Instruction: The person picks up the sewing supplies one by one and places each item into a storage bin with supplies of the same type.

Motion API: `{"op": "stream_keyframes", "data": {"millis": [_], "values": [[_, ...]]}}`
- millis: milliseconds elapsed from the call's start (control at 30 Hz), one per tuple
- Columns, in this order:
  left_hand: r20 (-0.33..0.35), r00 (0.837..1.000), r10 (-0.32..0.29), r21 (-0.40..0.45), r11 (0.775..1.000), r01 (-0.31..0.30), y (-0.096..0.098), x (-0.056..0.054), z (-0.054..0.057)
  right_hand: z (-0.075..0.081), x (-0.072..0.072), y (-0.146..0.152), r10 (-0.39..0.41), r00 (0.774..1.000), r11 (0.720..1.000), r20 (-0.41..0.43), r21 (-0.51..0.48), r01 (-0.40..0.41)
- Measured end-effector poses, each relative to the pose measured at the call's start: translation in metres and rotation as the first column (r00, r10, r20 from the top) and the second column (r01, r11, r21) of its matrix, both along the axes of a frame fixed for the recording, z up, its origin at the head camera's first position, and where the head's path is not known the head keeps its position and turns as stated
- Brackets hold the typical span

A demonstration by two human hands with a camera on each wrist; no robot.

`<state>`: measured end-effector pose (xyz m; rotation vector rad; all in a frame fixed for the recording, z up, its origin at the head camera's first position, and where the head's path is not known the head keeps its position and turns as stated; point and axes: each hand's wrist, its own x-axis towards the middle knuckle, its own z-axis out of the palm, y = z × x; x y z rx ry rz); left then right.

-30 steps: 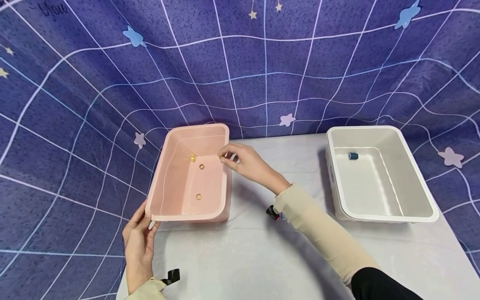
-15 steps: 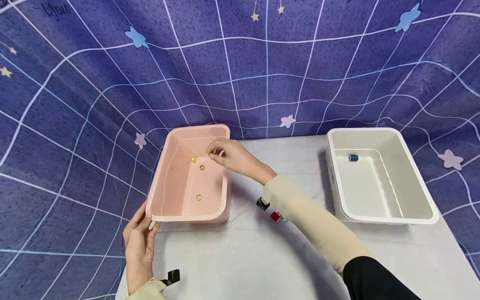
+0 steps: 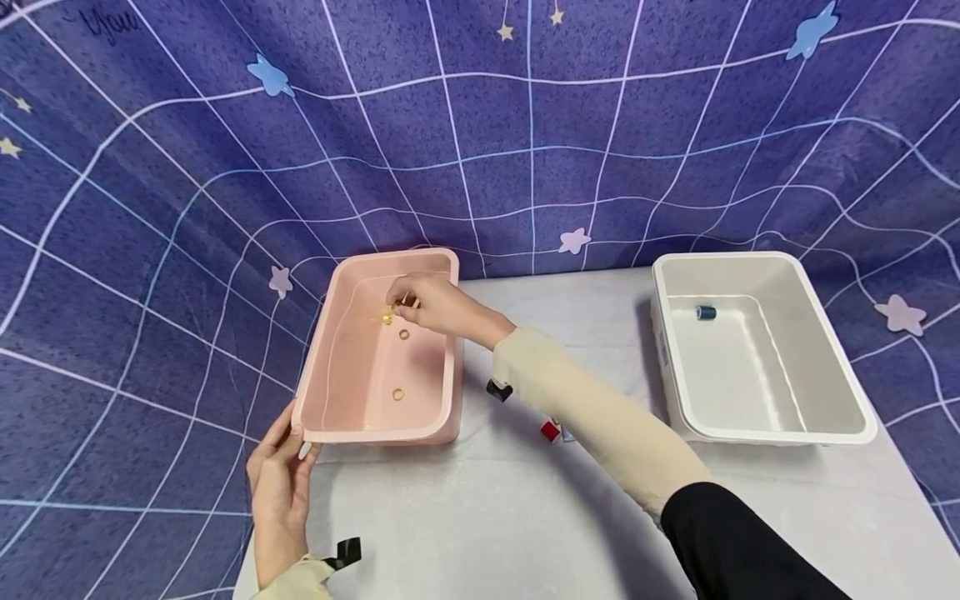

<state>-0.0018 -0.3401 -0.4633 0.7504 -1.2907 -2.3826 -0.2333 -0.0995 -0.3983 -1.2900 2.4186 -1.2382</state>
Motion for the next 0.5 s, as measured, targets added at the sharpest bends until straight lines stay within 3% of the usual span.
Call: {"op": "stream_keyframes", "data": {"millis": [167, 500], "values": [[0.021, 1.0, 0.015, -0.016, 1.0, -0.015, -0.001, -0.002, -0.002, -0.004, -0.007, -0.012, 0.006, 1.0, 0.996, -0.013, 0.084, -0.005], [-0.044, 0.999, -0.027, -0.009, 1.0, 0.026, -0.003, 0.002, -0.002, -0.009, -0.019, -0.025, -0.009, 1.0, 0.992, 0.023, 0.125, 0.006]]}}
